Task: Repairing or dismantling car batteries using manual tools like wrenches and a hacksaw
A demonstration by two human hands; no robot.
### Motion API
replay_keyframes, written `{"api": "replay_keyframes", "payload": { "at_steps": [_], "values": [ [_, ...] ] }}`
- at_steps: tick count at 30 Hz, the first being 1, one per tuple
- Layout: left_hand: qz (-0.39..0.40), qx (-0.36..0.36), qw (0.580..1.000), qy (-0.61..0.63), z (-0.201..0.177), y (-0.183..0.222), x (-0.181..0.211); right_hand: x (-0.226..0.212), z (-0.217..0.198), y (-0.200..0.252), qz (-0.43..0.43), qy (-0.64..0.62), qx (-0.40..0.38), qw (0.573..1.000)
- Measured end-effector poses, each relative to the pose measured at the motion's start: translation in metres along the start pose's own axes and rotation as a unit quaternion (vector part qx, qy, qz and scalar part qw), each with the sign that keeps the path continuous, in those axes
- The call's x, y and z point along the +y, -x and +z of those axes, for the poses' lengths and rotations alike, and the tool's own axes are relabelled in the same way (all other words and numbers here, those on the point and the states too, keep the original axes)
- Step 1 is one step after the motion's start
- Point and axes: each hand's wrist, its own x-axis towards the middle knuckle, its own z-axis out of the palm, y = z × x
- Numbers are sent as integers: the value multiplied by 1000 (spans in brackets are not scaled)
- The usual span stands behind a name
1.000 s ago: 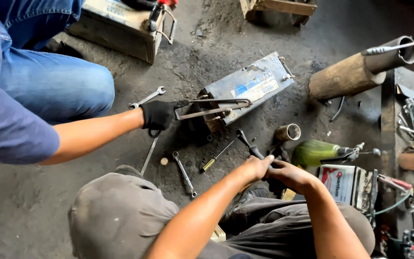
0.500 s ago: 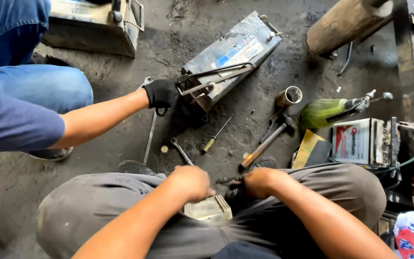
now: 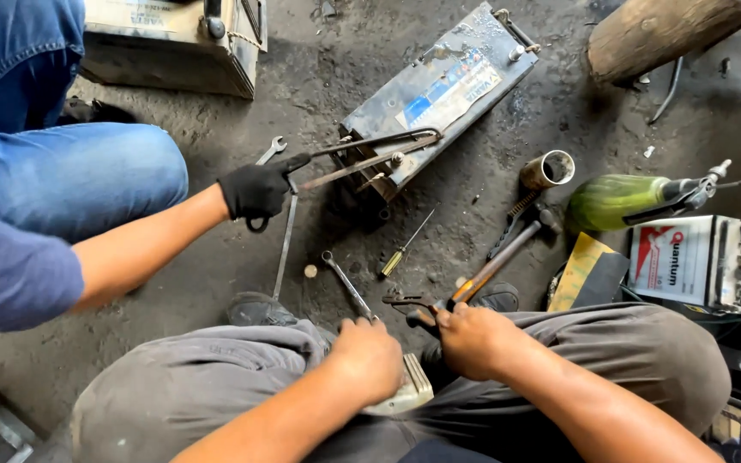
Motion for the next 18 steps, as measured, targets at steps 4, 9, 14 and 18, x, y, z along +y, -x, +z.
{"api": "replay_keyframes", "payload": {
  "at_steps": [4, 9, 14, 18],
  "values": [
    [65, -11, 998, 15, 26, 5, 19, -21, 9, 10, -41, 59, 75, 995],
    [134, -134, 976, 107, 88, -33, 43, -48, 54, 8, -135, 56, -29, 989],
    [136, -56, 987, 71, 87, -26, 41, -57, 87, 6, -123, -66, -69, 988],
    [170, 26, 983, 66, 103, -23, 41, -58, 81, 17, -55, -81, -53, 994]
  ]
}}
